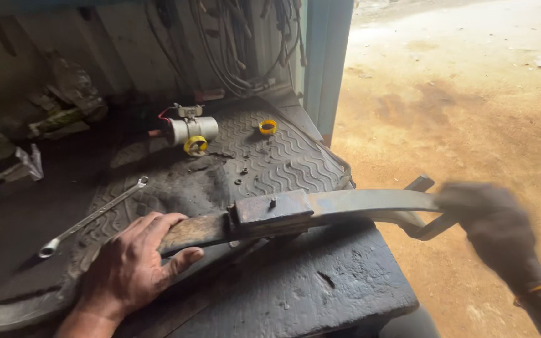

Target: The person files a curved metal bar clamped in a vise, then wipes the bar with a cloth. The person uses a metal file and a rag to clean the surface of the bar.

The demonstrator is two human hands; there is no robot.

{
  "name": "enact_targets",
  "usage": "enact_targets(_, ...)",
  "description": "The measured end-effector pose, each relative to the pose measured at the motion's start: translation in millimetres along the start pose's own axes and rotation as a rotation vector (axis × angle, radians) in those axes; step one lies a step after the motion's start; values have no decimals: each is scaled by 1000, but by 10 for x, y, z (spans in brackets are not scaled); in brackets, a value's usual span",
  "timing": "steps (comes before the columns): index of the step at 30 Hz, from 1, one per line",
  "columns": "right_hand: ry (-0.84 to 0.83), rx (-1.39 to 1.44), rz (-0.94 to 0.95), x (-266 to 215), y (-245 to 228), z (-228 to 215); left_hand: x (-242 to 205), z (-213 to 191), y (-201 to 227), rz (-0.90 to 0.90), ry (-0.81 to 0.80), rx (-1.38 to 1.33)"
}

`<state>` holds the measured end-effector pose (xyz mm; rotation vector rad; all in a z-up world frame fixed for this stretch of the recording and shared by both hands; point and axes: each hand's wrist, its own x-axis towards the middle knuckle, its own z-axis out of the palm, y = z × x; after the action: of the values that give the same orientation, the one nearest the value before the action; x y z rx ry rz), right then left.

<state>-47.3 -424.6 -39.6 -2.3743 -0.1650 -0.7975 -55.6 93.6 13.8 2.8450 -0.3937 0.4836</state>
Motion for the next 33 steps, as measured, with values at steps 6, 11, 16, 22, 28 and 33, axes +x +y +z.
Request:
enact_targets(6, -5, -136, -143, 217, -124, -19, -24, 82, -189, -84, -101, -32)
enact_targets(11, -137, -417, -678, 403, -262, 384, 4, 210, -267, -111, -138, 55)
enact_targets(16, -401, -150, -131, 27, -666, 446, -23, 144, -196, -136, -130, 70)
enact_targets(22, -551, -38, -349, 266, -1291, 557, -12, 229, -208, -249, -232, 130)
enact_targets(28, -564, -94, -455, 374, -1465, 554, -82, 718, -627, 64, 178, -64)
enact_targets(33, -433, -68, -370, 59, -1142, 444, -31, 929, -908, 67, 151, -103)
